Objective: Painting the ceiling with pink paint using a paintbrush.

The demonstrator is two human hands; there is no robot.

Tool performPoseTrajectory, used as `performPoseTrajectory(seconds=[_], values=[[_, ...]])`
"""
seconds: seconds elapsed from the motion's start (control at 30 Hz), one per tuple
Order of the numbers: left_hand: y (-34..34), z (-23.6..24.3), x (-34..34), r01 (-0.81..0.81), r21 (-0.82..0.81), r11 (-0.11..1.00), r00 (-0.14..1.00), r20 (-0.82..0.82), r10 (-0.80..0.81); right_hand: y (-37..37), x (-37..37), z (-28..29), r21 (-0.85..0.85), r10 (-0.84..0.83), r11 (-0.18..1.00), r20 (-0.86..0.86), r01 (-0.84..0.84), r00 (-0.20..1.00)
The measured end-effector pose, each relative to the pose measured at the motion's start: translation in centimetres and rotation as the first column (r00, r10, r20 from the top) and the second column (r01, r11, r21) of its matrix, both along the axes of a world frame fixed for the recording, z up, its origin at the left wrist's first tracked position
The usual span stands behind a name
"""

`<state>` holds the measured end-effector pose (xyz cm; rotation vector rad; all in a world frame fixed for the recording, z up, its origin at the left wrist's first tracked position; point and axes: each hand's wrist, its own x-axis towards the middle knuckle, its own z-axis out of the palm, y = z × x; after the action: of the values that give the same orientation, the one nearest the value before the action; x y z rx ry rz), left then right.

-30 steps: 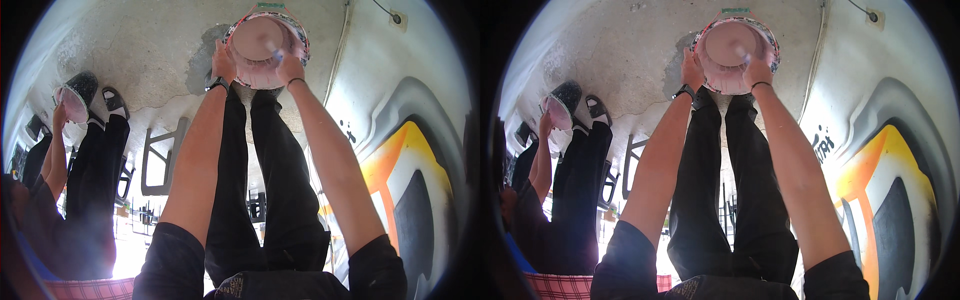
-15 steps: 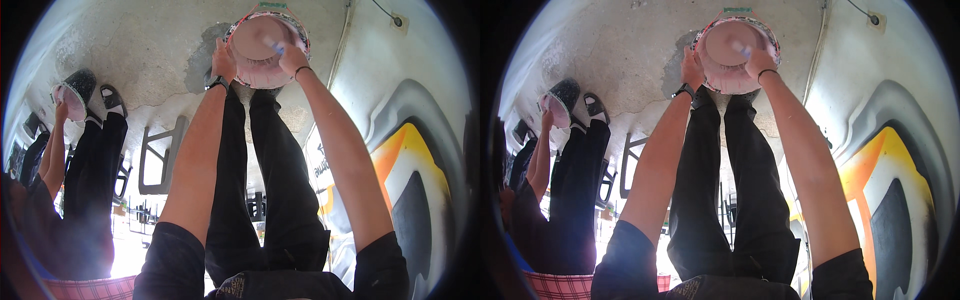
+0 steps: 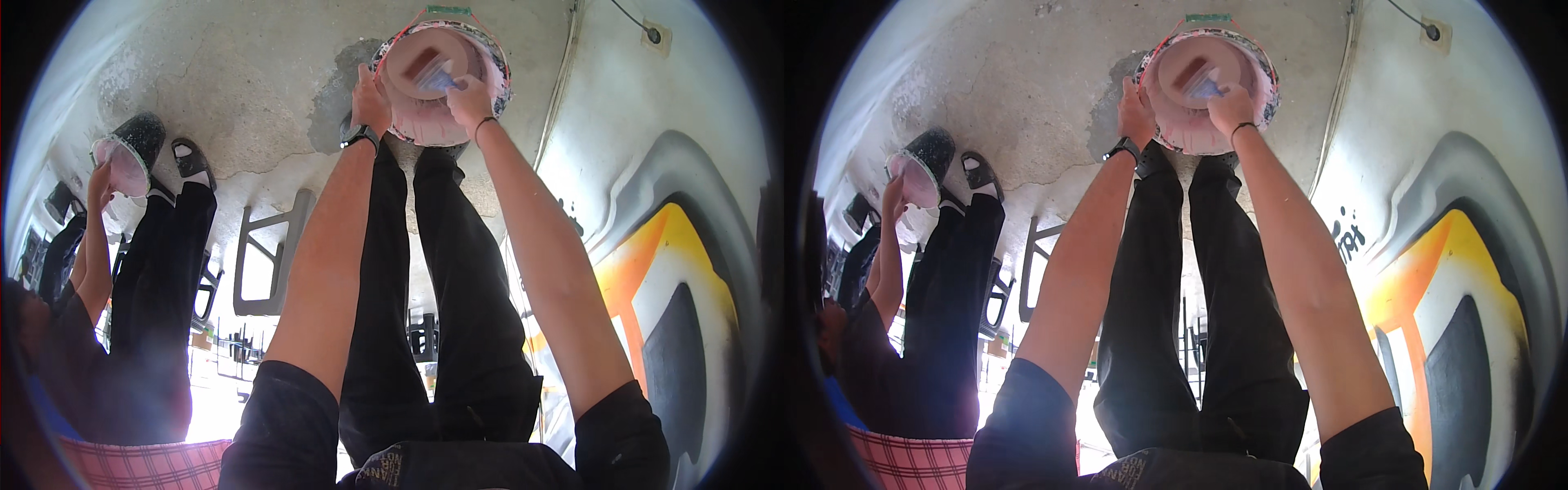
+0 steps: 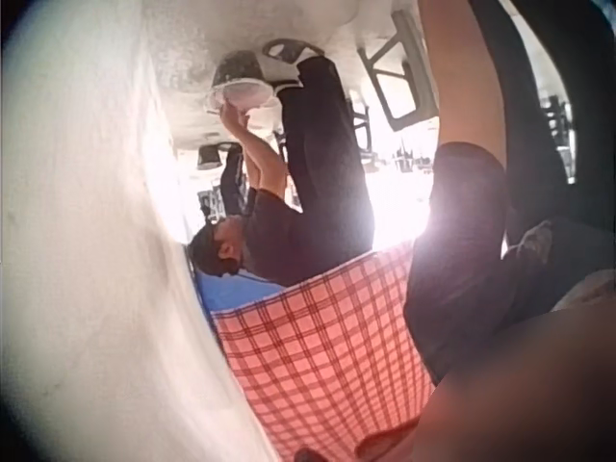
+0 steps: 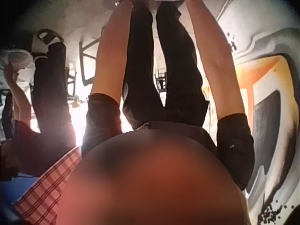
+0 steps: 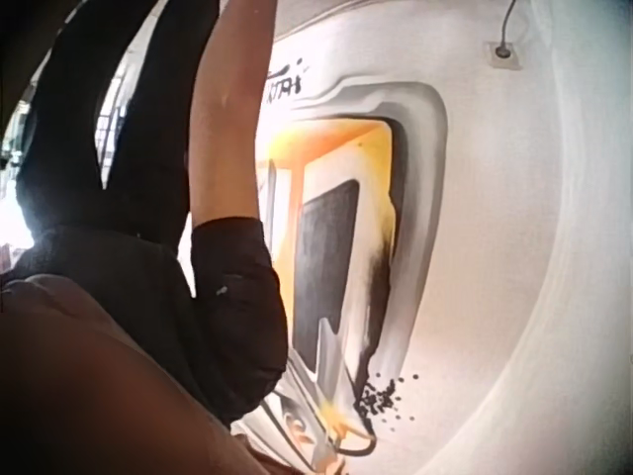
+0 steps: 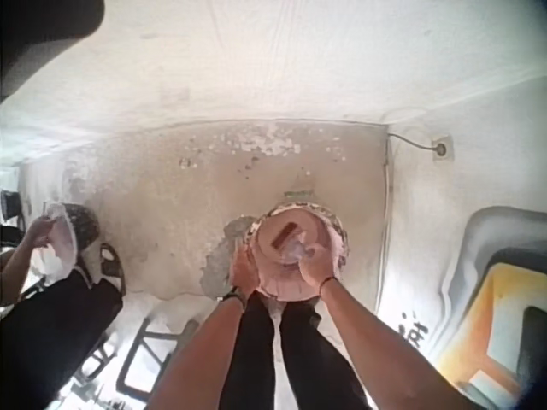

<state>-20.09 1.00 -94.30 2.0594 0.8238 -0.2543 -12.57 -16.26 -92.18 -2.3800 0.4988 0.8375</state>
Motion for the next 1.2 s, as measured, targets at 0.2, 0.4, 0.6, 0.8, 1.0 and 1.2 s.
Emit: performPoseTrajectory(seconds=[0.2, 0.4, 0.6, 0.8, 1.0, 1.2], values=[[-0.7, 0.4, 1.1, -0.002, 0.006, 1.000, 1.000, 0.019, 0.002, -1.0, 0.1, -0.7, 0.128, -0.059, 0.989, -0.104, 0.072, 0.993], [-0.7, 1.5, 1.9, -0.036, -0.116, 0.993, 0.996, -0.082, 0.027, 0.2, -0.3, 0.1, 0.279, -0.349, 0.855, -0.312, 0.437, 0.883], [0.1, 1.5, 0.8, -0.022, -0.052, 0.998, 0.997, -0.079, 0.018, 1.6, -0.6, 0.7, 0.281, -0.381, 0.799, -0.445, 0.531, 0.810], [0.8, 1.1, -0.3, -0.031, -0.056, 0.998, 0.998, -0.060, 0.027, 1.9, -1.7, 2.1, 0.232, -0.320, 0.837, -0.527, 0.496, 0.787], [0.2, 0.2, 0.3, -0.023, 0.001, 1.000, 0.999, 0.037, 0.023, 1.1, -0.8, 2.2, 0.312, -0.389, 0.768, -0.468, 0.560, 0.794], [-0.4, 0.8, 0.6, -0.031, -0.040, 0.999, 0.999, -0.042, 0.029, 1.6, -0.5, 1.5, 0.233, -0.490, 0.804, -0.260, 0.547, 0.832]])
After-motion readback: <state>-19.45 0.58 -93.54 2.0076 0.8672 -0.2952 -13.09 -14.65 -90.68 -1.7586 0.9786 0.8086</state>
